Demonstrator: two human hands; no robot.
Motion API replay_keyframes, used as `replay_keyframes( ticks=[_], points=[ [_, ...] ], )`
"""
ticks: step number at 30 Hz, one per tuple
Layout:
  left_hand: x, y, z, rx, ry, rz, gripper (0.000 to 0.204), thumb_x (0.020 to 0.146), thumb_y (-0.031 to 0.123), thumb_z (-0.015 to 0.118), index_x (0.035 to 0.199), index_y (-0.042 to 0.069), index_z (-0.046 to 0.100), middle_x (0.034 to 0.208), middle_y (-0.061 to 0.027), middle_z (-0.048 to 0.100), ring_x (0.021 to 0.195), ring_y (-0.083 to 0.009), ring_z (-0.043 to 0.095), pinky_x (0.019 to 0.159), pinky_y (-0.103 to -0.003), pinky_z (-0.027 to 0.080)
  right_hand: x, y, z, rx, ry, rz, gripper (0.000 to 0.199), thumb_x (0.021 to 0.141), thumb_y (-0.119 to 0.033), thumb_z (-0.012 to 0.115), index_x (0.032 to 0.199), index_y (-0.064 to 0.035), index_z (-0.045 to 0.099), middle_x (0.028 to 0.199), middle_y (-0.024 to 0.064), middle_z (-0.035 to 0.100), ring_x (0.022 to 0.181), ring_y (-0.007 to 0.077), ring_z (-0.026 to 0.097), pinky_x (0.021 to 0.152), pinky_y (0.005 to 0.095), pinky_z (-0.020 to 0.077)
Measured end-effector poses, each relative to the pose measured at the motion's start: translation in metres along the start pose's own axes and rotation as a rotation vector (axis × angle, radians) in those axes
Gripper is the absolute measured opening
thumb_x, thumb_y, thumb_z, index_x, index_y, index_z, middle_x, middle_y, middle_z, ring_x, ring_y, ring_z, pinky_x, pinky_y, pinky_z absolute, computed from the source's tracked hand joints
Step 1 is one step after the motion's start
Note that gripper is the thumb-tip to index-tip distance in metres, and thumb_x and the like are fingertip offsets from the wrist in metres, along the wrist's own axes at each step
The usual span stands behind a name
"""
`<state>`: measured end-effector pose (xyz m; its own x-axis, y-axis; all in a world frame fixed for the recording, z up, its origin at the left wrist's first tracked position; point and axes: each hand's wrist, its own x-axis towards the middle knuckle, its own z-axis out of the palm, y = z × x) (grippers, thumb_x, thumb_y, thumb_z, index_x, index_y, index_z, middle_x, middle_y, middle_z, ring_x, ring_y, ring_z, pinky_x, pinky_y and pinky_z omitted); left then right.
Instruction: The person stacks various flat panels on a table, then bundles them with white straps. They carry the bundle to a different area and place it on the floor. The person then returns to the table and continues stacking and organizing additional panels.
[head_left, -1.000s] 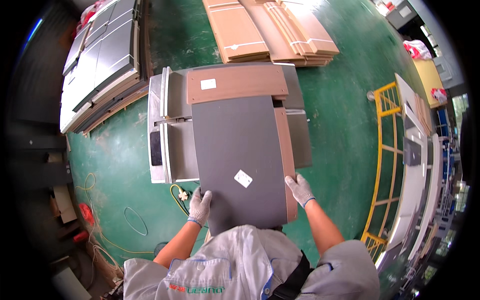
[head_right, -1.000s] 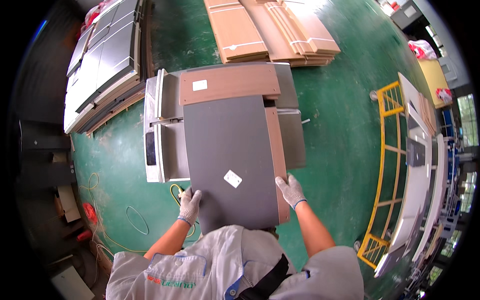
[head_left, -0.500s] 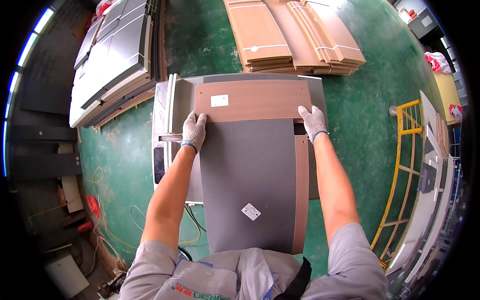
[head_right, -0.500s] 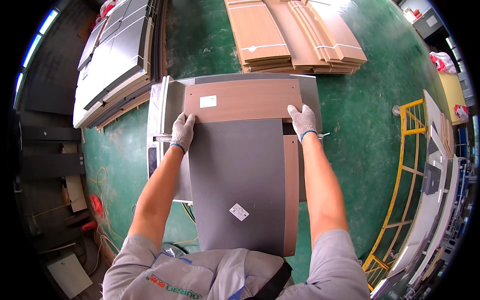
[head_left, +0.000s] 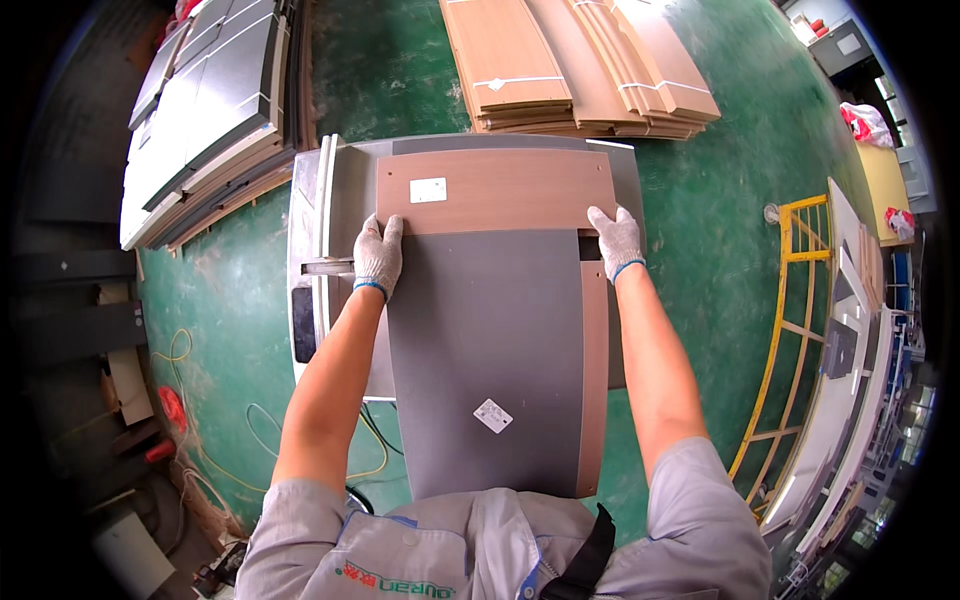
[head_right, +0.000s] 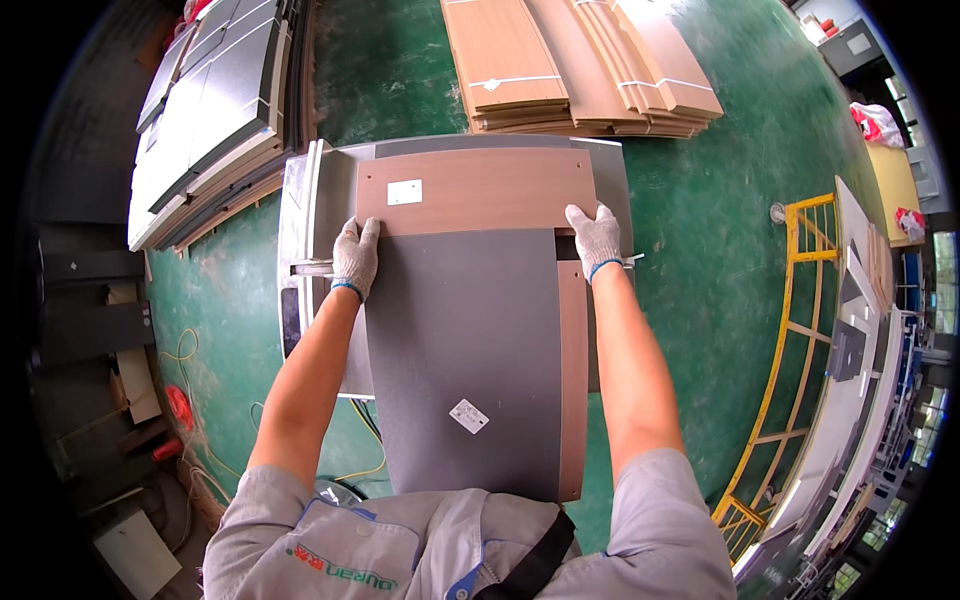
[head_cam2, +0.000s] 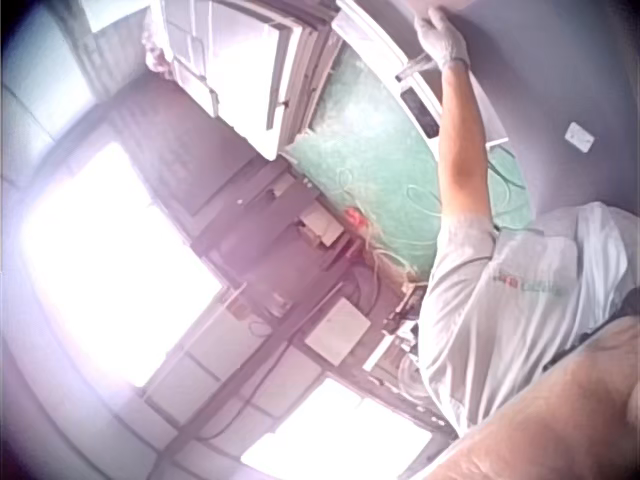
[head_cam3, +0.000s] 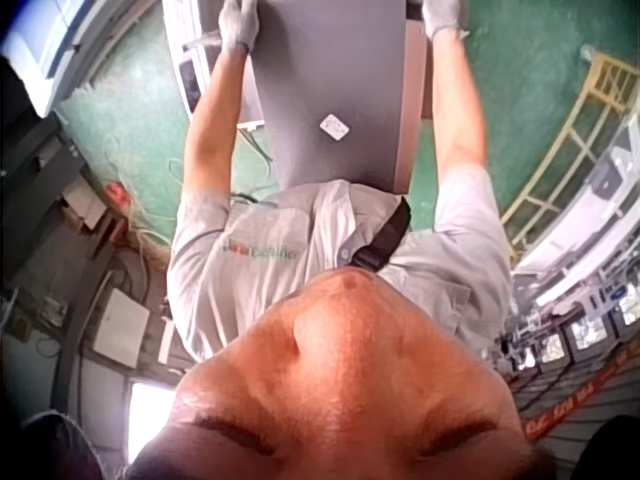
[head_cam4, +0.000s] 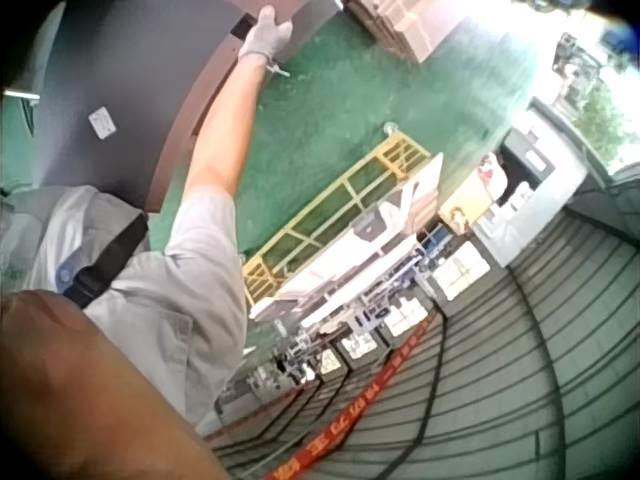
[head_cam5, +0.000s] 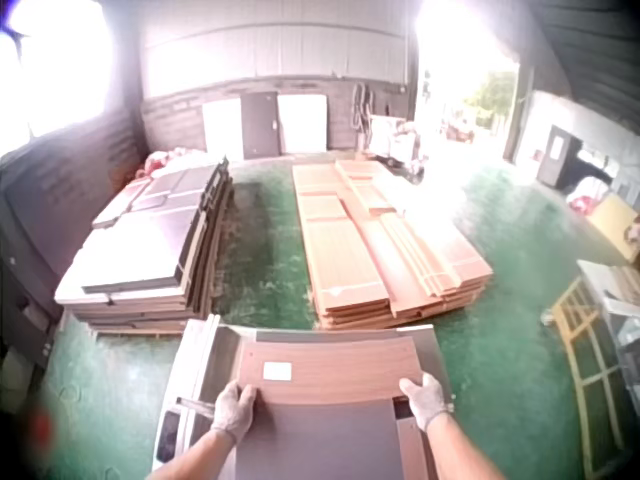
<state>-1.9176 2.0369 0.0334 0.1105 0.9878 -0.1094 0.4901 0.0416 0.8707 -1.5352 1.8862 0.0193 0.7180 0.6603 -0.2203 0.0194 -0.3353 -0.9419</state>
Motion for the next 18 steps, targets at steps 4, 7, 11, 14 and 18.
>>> replay_keyframes(
  ticks=[4, 7, 11, 14, 18],
  points=[
    [0.004, -0.005, 0.004, 0.033, 0.017, -0.003, 0.041, 0.102, 0.033, 0.064, 0.123, -0.002, 0.067, 0.108, -0.022, 0.075, 0.102, -0.0344, 0.072, 0.093, -0.042, 0.053, 0.0, -0.005, -0.001, -0.086, 0.008, 0.007, 0.042, 0.089, -0.023, 0.077, 0.122, 0.0034, 0.071, 0.11, 0.0121, 0.076, 0.099, 0.0208, 0.071, 0.088, 0.0364, 0.0541],
    [0.007, -0.008, 0.006, 0.089, -0.013, -0.006, 0.041, 0.103, 0.033, 0.062, 0.124, -0.002, 0.066, 0.107, -0.022, 0.075, 0.103, -0.0349, 0.072, 0.095, -0.042, 0.053, 0.004, 0.0, -0.007, -0.111, 0.008, -0.008, 0.043, 0.09, -0.025, 0.077, 0.122, 0.0032, 0.071, 0.111, 0.0138, 0.077, 0.101, 0.0248, 0.072, 0.09, 0.0382, 0.0544],
    [-0.016, -0.007, -0.014, -0.051, -0.08, 0.126, 0.045, 0.104, 0.033, 0.06, 0.13, -0.004, 0.062, 0.111, -0.0226, 0.073, 0.107, -0.0322, 0.07, 0.098, -0.04, 0.051, -0.017, -0.003, -0.026, -0.09, 0.021, -0.007, 0.05, 0.093, -0.033, 0.076, 0.126, 0.0042, 0.068, 0.119, 0.0149, 0.074, 0.107, 0.0242, 0.069, 0.095, 0.0384, 0.0521],
    [-0.126, -0.022, -0.044, 0.022, 0.001, 0.062, 0.059, 0.105, 0.034, 0.061, 0.144, -0.01, 0.05, 0.131, -0.0262, 0.064, 0.122, -0.0314, 0.062, 0.105, -0.039, 0.049, -0.102, 0.006, -0.065, -0.029, -0.071, -0.014, 0.052, 0.099, -0.038, 0.071, 0.127, 0.0059, 0.063, 0.121, 0.0138, 0.071, 0.113, 0.0235, 0.065, 0.099, 0.0394, 0.0488],
    [-0.315, -0.096, -0.078, -0.328, -0.15, -0.314, 0.055, 0.099, 0.017, 0.068, 0.147, -0.003, 0.049, 0.133, -0.0133, 0.064, 0.121, -0.0216, 0.06, 0.106, -0.037, 0.048, -0.27, 0.074, -0.13, -0.116, -0.198, 0.272, 0.042, 0.1, -0.032, 0.065, 0.119, 0.0053, 0.064, 0.11, 0.0078, 0.068, 0.098, 0.0161, 0.062, 0.085, 0.0383, 0.0512]
  ],
)
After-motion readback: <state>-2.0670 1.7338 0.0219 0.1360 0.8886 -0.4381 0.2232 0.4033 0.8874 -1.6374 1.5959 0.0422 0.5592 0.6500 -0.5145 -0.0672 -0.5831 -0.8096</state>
